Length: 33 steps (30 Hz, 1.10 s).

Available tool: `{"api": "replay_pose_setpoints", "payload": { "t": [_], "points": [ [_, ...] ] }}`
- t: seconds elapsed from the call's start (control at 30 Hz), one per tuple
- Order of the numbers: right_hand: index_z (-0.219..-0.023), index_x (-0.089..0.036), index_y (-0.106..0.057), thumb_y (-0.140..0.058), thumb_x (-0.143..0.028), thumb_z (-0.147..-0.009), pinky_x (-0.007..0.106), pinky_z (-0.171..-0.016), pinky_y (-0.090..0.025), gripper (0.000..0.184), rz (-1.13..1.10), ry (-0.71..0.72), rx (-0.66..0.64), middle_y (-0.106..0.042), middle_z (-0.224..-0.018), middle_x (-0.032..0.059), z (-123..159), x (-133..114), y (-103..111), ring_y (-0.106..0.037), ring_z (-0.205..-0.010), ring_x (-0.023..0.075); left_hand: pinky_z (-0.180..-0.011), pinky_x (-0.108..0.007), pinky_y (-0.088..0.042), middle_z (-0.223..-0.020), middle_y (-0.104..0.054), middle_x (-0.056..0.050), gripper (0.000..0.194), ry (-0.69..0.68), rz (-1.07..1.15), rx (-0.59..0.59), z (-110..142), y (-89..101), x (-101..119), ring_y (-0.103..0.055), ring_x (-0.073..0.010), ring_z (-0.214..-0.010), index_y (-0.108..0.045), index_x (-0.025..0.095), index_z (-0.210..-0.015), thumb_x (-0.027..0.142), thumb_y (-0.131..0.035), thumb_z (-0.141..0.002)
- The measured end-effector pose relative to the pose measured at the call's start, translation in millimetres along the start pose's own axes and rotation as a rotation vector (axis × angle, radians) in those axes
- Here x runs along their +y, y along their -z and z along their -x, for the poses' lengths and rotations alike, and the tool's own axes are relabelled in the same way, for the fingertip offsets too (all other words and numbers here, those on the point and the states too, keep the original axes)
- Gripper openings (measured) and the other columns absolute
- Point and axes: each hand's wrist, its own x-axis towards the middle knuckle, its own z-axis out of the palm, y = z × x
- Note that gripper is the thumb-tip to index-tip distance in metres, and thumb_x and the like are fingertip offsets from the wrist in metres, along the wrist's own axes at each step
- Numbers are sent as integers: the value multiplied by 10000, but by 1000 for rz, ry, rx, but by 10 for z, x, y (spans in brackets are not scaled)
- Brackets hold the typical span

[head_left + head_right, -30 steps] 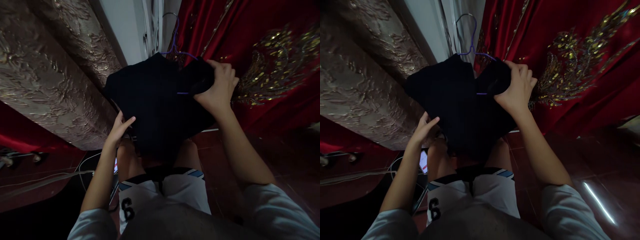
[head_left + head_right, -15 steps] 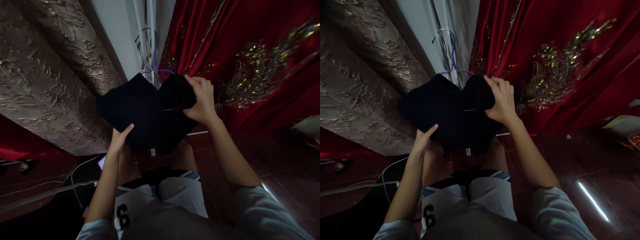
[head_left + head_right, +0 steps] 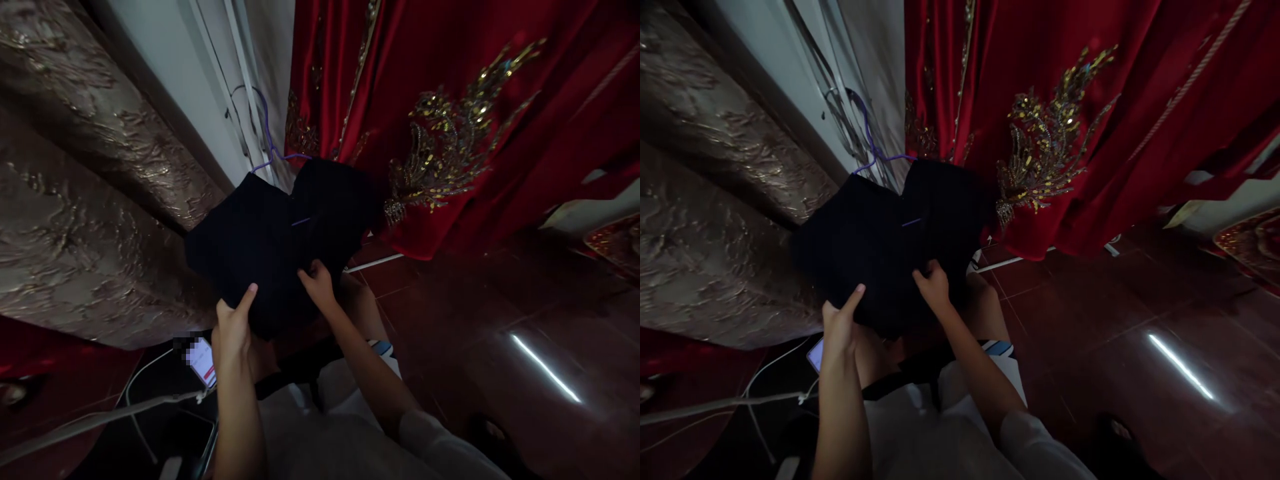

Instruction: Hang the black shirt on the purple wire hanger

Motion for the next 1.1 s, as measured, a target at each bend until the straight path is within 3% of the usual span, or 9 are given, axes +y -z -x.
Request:
{"api": "replay_pose_setpoints", "payload": {
  "t": [0.17,0.23,0.37,0.53,0.67,0.8,0.93,1.0,1.1],
  "points": [
    [-641,-169,-629,-544,-469,-872,254,-552,-382,389,-40,-110,-300,-602,-585,40,225,69,226,-540,-552,139,-1266,-498,-310,-1519,-482,-107,696,-445,-206,353,170,-117,-149,-447,-292,-1449,-469,239,-1445,323,-794,-836],
    [-661,-155,-657,-484,-425,-891,243,-527,-381,395,-90,-129,-347,-622,-591,44,295,63,236,-534,-519,123,-1262,-499,-311,-1496,-498,-95,577,-491,-293,223,299,-236,-333,-448,-292,-1442,-509,252,-1414,303,-734,-885],
    [-627,-159,-612,-564,-411,-861,229,-557,-383,347,-172,-91,-323,-608,-598,17,334,27,214,-516,-550,100,-1077,-522,-509,-1179,-685,-63,221,-316,-287,-274,455,-471,-695,-650,-321,-1186,-653,296,-1152,343,-646,-936],
    [-601,-167,-582,-614,-510,-864,240,-574,-354,434,-225,-11,-362,-498,-536,-27,363,-46,306,-444,-543,92,-877,-491,-555,-933,-673,-42,56,-341,-311,-302,381,-595,-690,-683,-296,-934,-647,311,-966,351,-620,-938],
    [-666,-164,-628,-600,-498,-875,235,-557,-346,395,-264,23,-459,-505,-559,-32,334,-158,362,-433,-531,84,-801,-430,-520,-840,-626,-39,101,-412,-352,-259,314,-596,-618,-635,-248,-835,-618,258,-864,325,-607,-939],
    [-717,-162,-658,-612,-503,-856,227,-456,-266,371,-361,5,-471,-503,-497,-37,52,-624,353,-376,-432,70,-787,-380,-485,-836,-600,-39,48,-421,-386,-200,257,-607,-776,-608,-206,-820,-595,221,-882,253,-574,-910],
    [-732,-163,-642,-646,-545,-880,199,-420,-244,410,-482,206,-291,-489,-483,-46,-284,-1423,285,-370,-410,49,-750,-357,-460,-772,-542,-25,56,-426,-424,-228,138,-696,-894,-575,-173,-762,-545,224,-832,245,-559,-882],
    [-736,-161,-632,-640,-569,-901,183,-418,-259,441,-449,274,-304,-515,-506,-34,-334,-1719,250,-410,-430,46,-744,-344,-461,-758,-547,-19,74,-426,-431,-268,55,-749,-831,-580,-165,-753,-538,224,-806,244,-566,-871],
    [-747,-161,-621,-603,-551,-944,165,-410,-266,438,-410,319,-325,-535,-527,-30,-277,-1856,257,-415,-430,38,-757,-312,-493,-767,-617,-15,31,-425,-414,-396,-69,-791,-535,-626,-158,-755,-585,202,-815,214,-599,-840]
  ]
}}
